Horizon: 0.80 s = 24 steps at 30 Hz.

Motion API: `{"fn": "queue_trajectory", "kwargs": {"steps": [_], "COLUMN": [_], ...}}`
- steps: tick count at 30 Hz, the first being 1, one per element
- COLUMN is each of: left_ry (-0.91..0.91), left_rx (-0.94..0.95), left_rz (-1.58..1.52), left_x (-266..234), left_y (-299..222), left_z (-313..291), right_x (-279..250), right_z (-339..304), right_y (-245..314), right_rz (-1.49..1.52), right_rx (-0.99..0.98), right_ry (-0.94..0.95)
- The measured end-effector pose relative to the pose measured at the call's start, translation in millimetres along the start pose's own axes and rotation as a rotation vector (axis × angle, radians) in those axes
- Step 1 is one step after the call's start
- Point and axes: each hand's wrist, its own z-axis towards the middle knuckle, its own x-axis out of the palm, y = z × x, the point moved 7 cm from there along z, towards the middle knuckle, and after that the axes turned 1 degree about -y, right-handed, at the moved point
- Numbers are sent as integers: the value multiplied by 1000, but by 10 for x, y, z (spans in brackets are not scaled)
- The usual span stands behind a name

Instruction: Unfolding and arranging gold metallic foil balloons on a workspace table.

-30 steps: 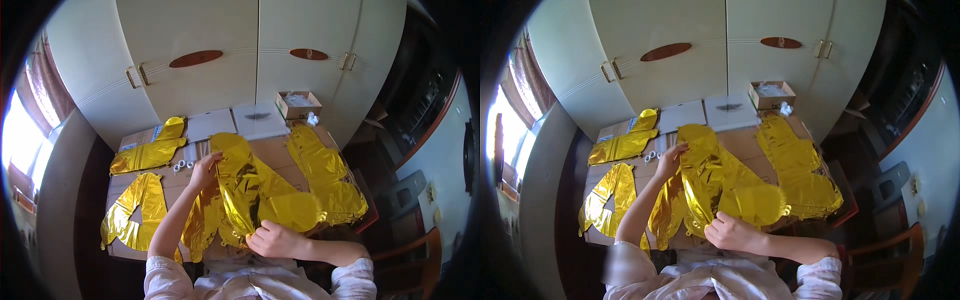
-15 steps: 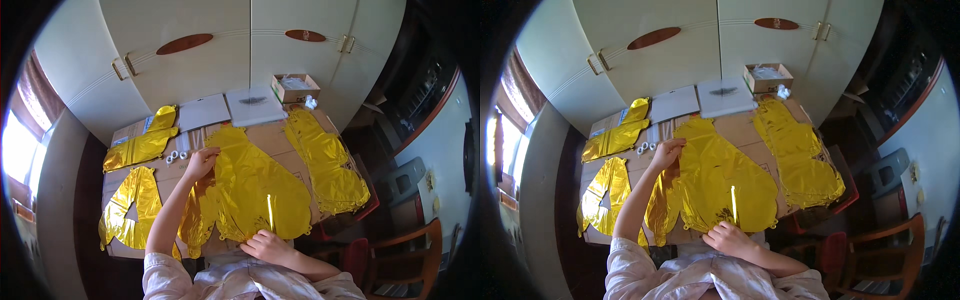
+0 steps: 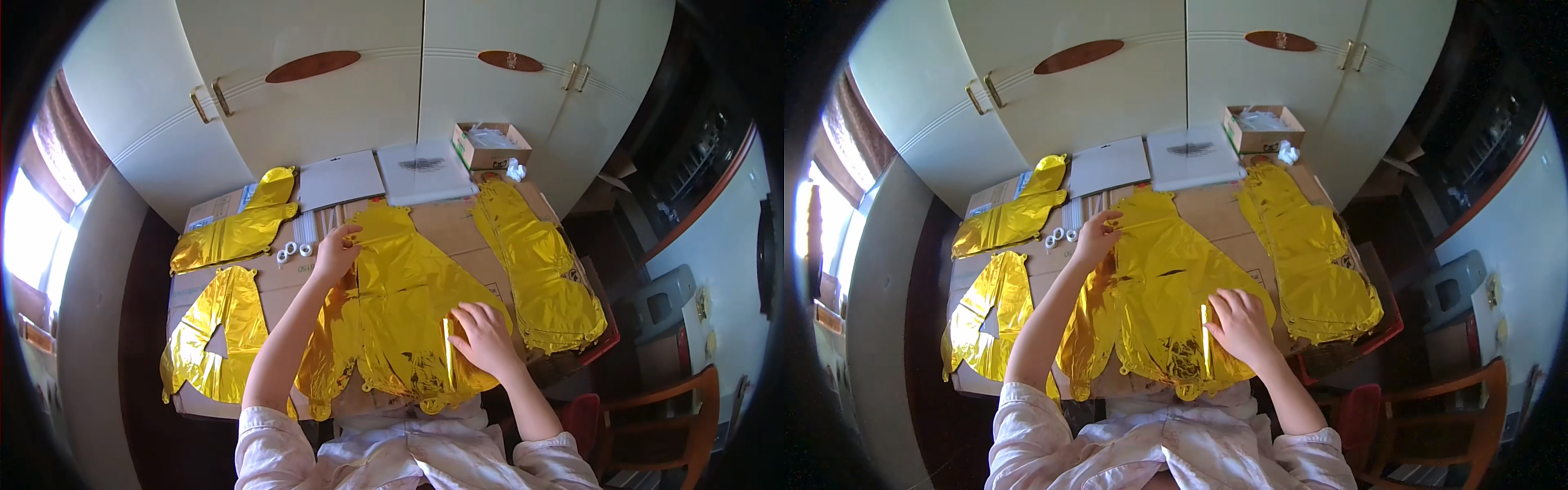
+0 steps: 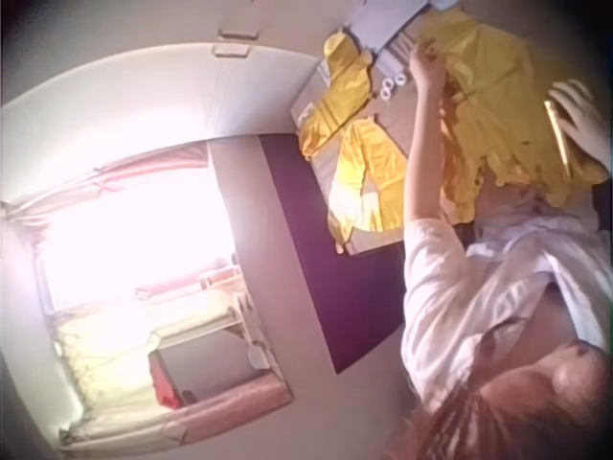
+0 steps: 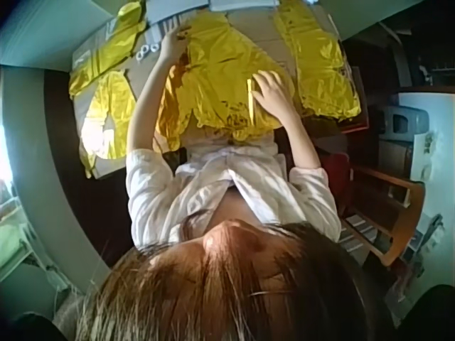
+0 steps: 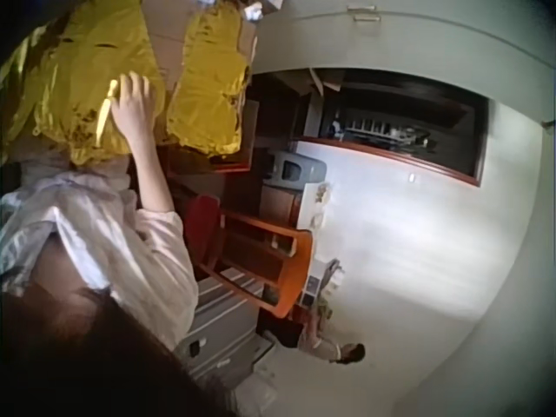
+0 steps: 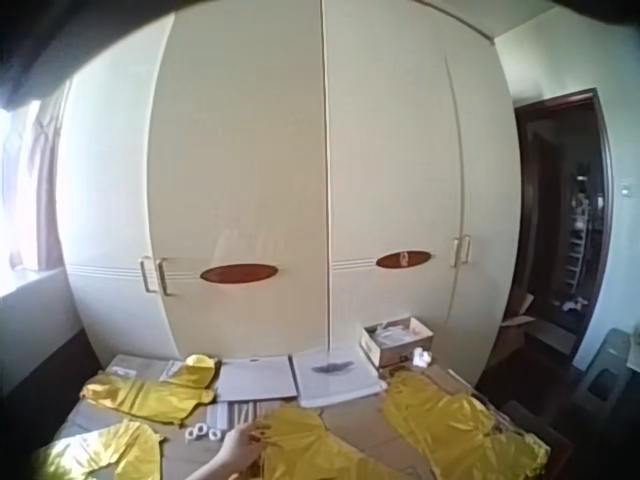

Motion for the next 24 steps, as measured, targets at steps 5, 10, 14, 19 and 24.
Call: {"fn": "queue_trajectory", "kwargs": {"steps": [5, 10, 14, 19, 24], "left_ry": [0, -45, -54, -57, -101], "left_rx": [84, 234, 237, 253, 304], "left_rz": [114, 204, 188, 234, 341], "left_x": [7, -17, 7, 28, 7], "left_y": [-29, -12, -17, 43, -16], "left_z": [14, -8, -48, -27, -109], "right_x": [137, 122, 121, 163, 223], "right_z": [-66, -61, -88, -76, -28], "right_y": [-12, 60, 120, 95, 60], "right_rz": [53, 75, 122, 117, 170], "right_rx": [-6, -52, -75, -74, -61], "right_ry": [116, 105, 134, 112, 167]}}
